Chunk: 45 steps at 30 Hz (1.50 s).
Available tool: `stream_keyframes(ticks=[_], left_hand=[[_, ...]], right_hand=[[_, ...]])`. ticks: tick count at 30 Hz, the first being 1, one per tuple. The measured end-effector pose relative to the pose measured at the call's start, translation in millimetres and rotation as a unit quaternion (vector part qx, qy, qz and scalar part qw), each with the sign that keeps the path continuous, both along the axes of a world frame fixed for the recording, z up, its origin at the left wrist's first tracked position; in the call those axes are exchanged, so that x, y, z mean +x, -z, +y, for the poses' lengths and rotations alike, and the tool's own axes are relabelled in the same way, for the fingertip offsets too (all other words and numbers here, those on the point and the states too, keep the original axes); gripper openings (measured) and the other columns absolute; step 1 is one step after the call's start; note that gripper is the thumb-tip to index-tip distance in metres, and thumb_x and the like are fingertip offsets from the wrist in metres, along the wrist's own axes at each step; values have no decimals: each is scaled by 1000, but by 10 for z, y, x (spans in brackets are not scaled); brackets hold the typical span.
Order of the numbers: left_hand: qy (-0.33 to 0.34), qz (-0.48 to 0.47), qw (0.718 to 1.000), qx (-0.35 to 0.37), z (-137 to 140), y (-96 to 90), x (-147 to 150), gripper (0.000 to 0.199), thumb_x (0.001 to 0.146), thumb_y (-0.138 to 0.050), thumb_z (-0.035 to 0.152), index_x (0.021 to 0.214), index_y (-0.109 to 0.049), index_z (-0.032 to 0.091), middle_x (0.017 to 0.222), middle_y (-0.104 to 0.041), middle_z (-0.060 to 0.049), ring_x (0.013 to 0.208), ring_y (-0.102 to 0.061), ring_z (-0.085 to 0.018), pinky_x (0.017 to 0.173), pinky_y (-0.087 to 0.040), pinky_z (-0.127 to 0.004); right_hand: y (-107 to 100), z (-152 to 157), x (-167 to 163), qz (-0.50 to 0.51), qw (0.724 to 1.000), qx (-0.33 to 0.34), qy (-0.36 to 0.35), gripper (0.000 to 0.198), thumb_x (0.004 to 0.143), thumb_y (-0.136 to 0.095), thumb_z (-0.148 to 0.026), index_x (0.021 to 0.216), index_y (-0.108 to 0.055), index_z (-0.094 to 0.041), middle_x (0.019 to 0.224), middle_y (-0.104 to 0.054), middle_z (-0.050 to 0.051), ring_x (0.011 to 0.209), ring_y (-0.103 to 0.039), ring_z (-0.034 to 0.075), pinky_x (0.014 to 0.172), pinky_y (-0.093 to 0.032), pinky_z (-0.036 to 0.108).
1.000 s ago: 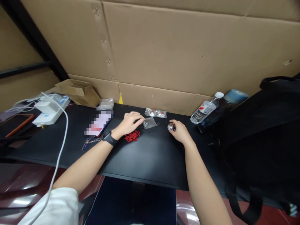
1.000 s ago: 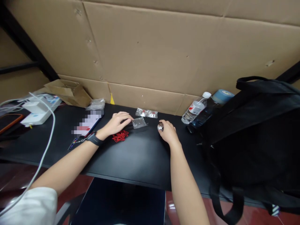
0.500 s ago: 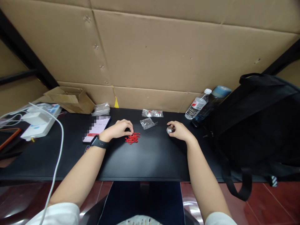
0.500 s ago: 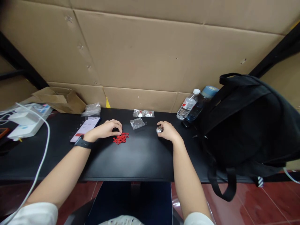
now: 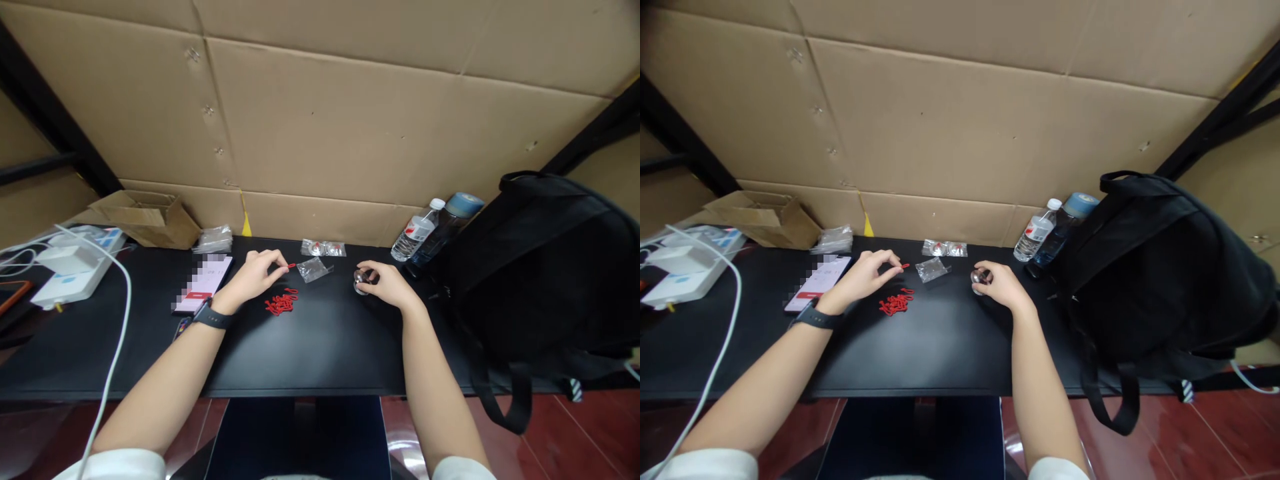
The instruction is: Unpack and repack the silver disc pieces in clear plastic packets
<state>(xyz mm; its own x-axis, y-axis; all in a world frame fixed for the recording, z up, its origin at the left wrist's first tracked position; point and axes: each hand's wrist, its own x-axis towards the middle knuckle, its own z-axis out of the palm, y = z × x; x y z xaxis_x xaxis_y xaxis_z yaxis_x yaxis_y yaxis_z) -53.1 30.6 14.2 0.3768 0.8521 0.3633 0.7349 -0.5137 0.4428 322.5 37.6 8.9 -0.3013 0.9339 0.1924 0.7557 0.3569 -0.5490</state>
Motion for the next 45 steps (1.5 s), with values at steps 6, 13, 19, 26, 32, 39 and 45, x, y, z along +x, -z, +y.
stream_keyframes(ticks=[6,13,19,26,32,39,45], left_hand=[[-42,-26,999,14,-91,35,306,23,100,-57,45,112,-73,33,109,-78,-1,122,-62,-27,101,-28,-46],[-47,-6,999,22,-170,91,491,27,103,-52,43,102,-76,32,117,-75,-2,131,-54,-29,102,-24,-49],[-35,-2,997,62,-198,160,563,23,103,-54,40,101,-74,29,131,-66,-4,133,-49,-28,98,-27,-45],[-8,-10,994,109,-192,221,579,14,100,-59,34,100,-72,28,131,-63,-6,130,-46,-28,95,-30,-46],[-14,-4,993,118,-220,214,591,14,98,-58,29,99,-71,26,135,-60,-8,129,-44,-30,95,-33,-47],[-20,-10,992,128,-233,198,615,16,98,-56,26,98,-72,25,134,-59,-9,126,-45,-30,95,-35,-48],[-13,-12,991,135,-231,206,612,15,96,-57,24,96,-72,25,132,-61,-8,126,-45,-31,96,-35,-49]], right_hand=[[-83,-95,-333,122,990,64,-35,49,79,-79,-31,126,-66,-26,115,-75,6,94,-72,21,83,-57,34],[62,-243,-874,207,968,99,-106,48,86,-73,-32,132,-62,-28,133,-64,9,110,-68,23,86,-62,36],[189,-318,-1111,244,956,86,-141,51,89,-72,-31,138,-59,-31,137,-56,9,117,-64,22,87,-65,36],[242,-294,-1123,259,950,85,-150,50,88,-74,-32,137,-60,-30,132,-57,10,112,-66,23,86,-65,39],[258,-294,-1139,253,951,91,-153,51,88,-74,-33,138,-59,-30,133,-57,10,113,-66,23,87,-64,38],[255,-301,-1150,250,952,100,-149,51,89,-75,-33,137,-60,-30,130,-60,10,112,-66,23,87,-64,38],[273,-297,-1162,265,947,90,-155,50,89,-74,-34,137,-60,-30,130,-59,10,111,-66,23,89,-64,38]])
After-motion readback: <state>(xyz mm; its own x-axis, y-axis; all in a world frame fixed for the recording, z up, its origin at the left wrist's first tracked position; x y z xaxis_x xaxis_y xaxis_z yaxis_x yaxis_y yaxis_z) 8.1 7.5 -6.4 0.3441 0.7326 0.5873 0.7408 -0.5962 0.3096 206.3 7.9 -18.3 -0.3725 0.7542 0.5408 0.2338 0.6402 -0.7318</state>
